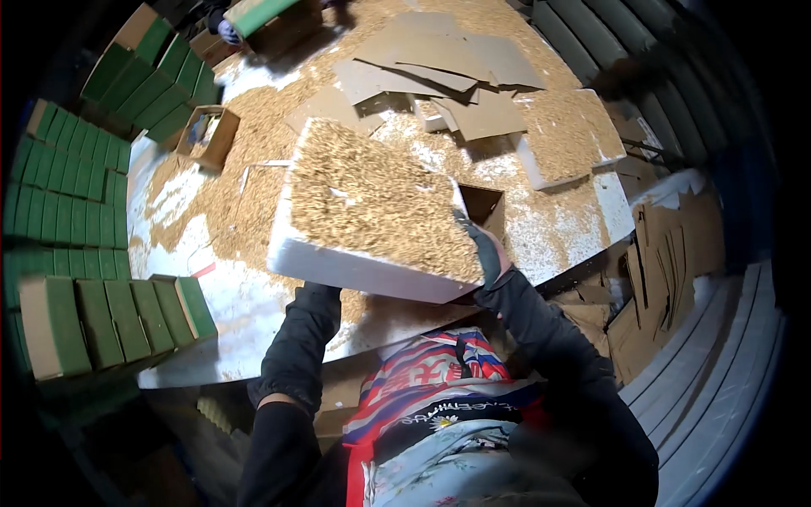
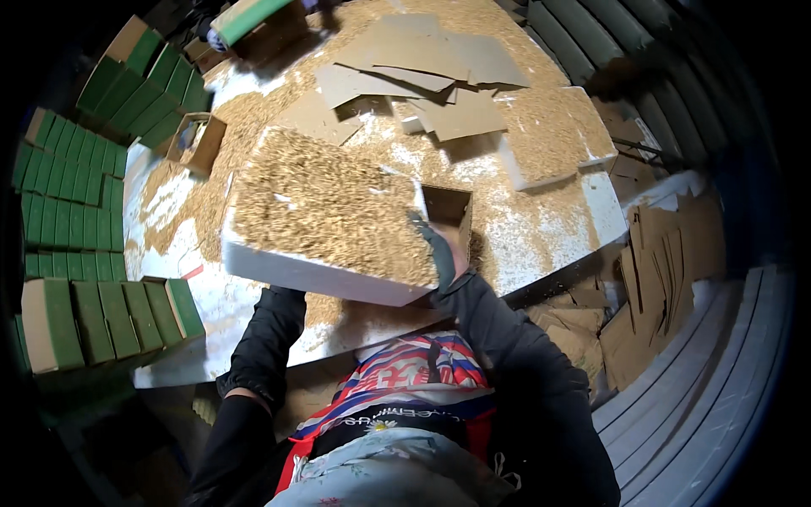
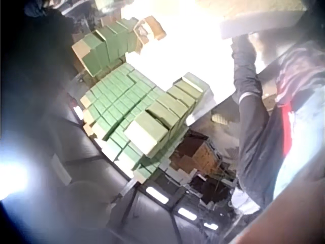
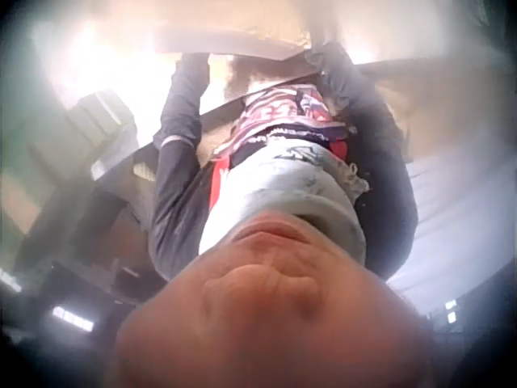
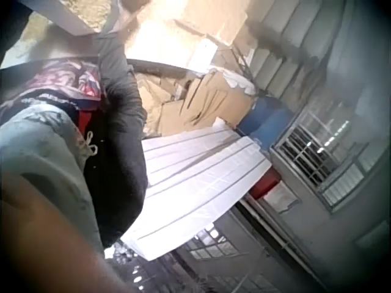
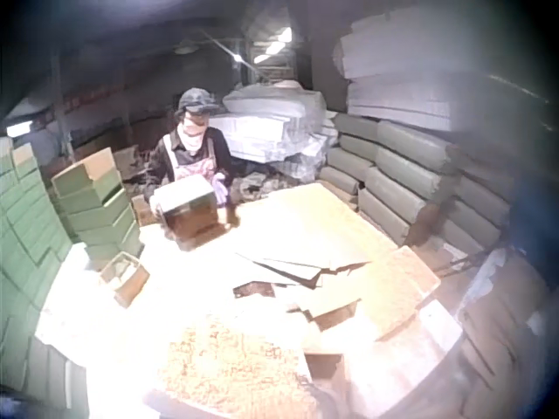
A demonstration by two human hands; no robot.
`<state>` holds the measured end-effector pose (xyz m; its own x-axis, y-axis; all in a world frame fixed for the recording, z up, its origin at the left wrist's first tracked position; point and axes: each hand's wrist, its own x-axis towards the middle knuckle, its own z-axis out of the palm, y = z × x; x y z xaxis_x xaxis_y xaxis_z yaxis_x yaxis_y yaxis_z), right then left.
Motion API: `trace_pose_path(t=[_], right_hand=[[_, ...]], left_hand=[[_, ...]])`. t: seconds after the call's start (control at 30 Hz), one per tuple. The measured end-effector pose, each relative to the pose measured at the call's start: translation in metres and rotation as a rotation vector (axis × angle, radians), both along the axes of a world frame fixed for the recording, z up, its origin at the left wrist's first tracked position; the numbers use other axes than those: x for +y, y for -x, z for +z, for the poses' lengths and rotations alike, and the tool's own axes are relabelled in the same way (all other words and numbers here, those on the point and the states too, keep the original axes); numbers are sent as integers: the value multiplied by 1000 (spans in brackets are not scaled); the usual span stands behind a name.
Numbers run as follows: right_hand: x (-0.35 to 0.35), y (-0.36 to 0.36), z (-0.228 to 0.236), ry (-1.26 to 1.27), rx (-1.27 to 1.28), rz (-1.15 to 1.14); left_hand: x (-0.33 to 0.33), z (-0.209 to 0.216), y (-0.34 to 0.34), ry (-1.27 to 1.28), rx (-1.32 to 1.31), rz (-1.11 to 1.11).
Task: The person assembles cardboard boxes at a table by folding flaps, placing a cardboard base inside, and then stacking the completed boxes.
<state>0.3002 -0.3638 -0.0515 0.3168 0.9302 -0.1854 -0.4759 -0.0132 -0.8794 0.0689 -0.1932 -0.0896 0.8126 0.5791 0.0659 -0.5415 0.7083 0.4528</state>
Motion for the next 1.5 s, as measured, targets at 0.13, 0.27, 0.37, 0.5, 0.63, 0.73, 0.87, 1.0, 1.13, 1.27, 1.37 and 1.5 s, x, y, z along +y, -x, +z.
trace_pose_path(t=[0.13,0.27,0.37,0.5,0.63,0.73,0.87,1.0,1.13,1.27,1.37,1.5], right_hand=[[-23,-21,21,84,180,-59],[-50,-43,-5,119,-15,-227],[-36,-46,-32,289,-804,-158],[-7,1,-6,324,-1683,-169],[57,31,17,-75,-1729,493],[53,13,-15,120,-1968,837],[83,-4,63,195,-1703,936],[235,13,63,-368,-1746,468],[365,-15,-85,-234,-2028,663],[392,32,-69,-265,-1989,1061],[391,-7,-87,-554,-2020,792],[352,-22,21,-559,-1787,18]], left_hand=[[3,13,-1,-301,701,222],[12,-10,-30,-963,1156,323],[3,-6,-37,-1019,1267,371],[-18,18,-23,-998,1473,318],[-21,12,-35,-1002,1491,393],[-22,37,-42,-976,1486,293],[24,-4,-15,-463,1109,431],[104,-93,17,-288,1831,780],[130,-103,-40,130,1407,874],[102,-100,26,259,1029,897],[95,-68,23,201,981,898],[89,45,2,-262,1197,1174]])
